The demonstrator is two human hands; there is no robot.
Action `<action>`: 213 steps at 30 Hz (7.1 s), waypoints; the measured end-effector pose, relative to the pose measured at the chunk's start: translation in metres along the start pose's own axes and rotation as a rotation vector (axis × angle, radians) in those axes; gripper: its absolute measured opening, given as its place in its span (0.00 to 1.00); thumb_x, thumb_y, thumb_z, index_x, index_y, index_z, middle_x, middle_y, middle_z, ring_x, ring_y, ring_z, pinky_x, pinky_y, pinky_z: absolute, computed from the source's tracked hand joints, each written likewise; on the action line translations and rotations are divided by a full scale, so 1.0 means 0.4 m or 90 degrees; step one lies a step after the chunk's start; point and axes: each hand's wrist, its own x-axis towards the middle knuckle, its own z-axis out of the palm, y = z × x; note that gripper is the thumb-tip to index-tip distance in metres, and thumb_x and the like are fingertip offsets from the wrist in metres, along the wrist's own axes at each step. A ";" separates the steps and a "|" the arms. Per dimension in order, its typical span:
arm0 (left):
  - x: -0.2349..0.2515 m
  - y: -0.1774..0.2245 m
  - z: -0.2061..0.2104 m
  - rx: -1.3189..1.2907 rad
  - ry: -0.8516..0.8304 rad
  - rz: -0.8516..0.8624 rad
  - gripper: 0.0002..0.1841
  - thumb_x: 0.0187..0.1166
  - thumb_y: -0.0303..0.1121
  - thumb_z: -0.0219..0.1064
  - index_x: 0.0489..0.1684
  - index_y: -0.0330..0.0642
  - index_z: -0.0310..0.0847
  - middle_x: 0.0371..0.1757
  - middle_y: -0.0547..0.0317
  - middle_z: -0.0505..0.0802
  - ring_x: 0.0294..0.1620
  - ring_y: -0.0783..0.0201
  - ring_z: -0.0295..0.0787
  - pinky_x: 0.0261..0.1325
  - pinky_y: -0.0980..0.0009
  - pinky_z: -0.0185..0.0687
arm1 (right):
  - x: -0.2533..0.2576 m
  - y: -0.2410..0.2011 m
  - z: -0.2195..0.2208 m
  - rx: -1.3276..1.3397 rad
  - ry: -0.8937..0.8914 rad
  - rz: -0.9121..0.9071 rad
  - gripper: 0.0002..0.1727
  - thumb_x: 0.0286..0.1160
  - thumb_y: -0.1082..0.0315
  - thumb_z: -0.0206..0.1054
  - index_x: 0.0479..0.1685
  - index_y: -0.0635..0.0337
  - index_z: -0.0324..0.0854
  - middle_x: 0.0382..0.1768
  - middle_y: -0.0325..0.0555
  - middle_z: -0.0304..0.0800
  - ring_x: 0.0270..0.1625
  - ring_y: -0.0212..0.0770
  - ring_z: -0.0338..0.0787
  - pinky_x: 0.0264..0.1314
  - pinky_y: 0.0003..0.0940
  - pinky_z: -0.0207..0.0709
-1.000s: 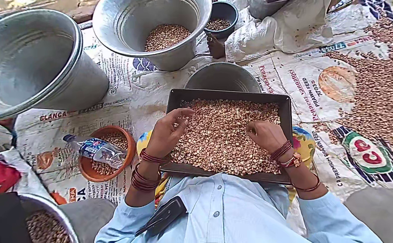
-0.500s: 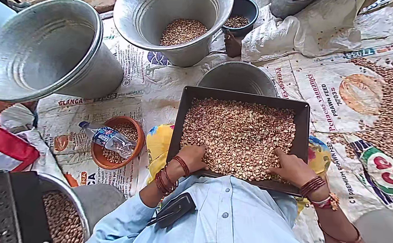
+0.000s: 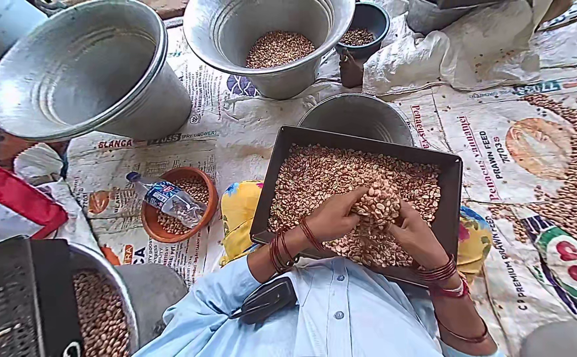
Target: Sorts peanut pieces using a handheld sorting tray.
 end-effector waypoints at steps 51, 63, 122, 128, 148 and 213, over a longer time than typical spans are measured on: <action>0.033 -0.146 0.028 -0.145 0.069 -0.154 0.26 0.65 0.18 0.69 0.66 0.28 0.71 0.52 0.60 0.90 0.52 0.77 0.88 0.59 0.75 0.86 | -0.005 0.014 0.082 -0.066 -0.054 0.114 0.50 0.63 0.68 0.78 0.88 0.76 0.57 0.80 0.71 0.73 0.84 0.57 0.74 0.88 0.48 0.62; -0.032 -0.021 -0.164 -0.122 0.130 0.158 0.26 0.71 0.20 0.57 0.70 0.49 0.81 0.60 0.62 0.94 0.49 0.69 0.95 0.44 0.74 0.93 | -0.010 -0.143 -0.109 -0.132 -0.031 -0.281 0.15 0.77 0.77 0.58 0.53 0.56 0.89 0.51 0.38 0.91 0.46 0.27 0.90 0.47 0.24 0.87; -0.060 -0.111 -0.159 0.506 -0.115 -0.529 0.35 0.77 0.49 0.75 0.77 0.34 0.74 0.61 0.29 0.89 0.67 0.29 0.84 0.70 0.31 0.72 | 0.004 0.000 -0.125 -0.560 -0.265 0.465 0.31 0.77 0.55 0.75 0.75 0.64 0.75 0.57 0.70 0.89 0.62 0.70 0.88 0.64 0.69 0.76; -0.013 -0.103 -0.007 0.399 -0.207 -0.397 0.37 0.73 0.28 0.72 0.82 0.25 0.61 0.57 0.28 0.88 0.61 0.31 0.86 0.65 0.36 0.77 | 0.009 0.011 -0.037 -0.539 -0.425 0.374 0.43 0.73 0.51 0.76 0.79 0.71 0.64 0.54 0.71 0.87 0.60 0.70 0.88 0.64 0.66 0.76; 0.157 -0.126 -0.107 0.576 0.300 0.040 0.08 0.73 0.26 0.76 0.46 0.43 0.94 0.58 0.39 0.87 0.56 0.37 0.86 0.44 0.44 0.86 | -0.042 0.014 -0.127 -0.128 0.062 -0.081 0.16 0.77 0.71 0.60 0.60 0.59 0.85 0.58 0.42 0.93 0.49 0.30 0.95 0.49 0.27 0.91; -0.083 -0.020 -0.197 0.386 0.133 0.018 0.14 0.84 0.21 0.57 0.52 0.43 0.91 0.46 0.58 0.97 0.42 0.62 0.96 0.51 0.55 0.92 | -0.095 -0.024 -0.180 -0.420 0.116 -0.099 0.14 0.84 0.64 0.58 0.52 0.53 0.90 0.47 0.46 0.94 0.42 0.45 0.94 0.42 0.51 0.86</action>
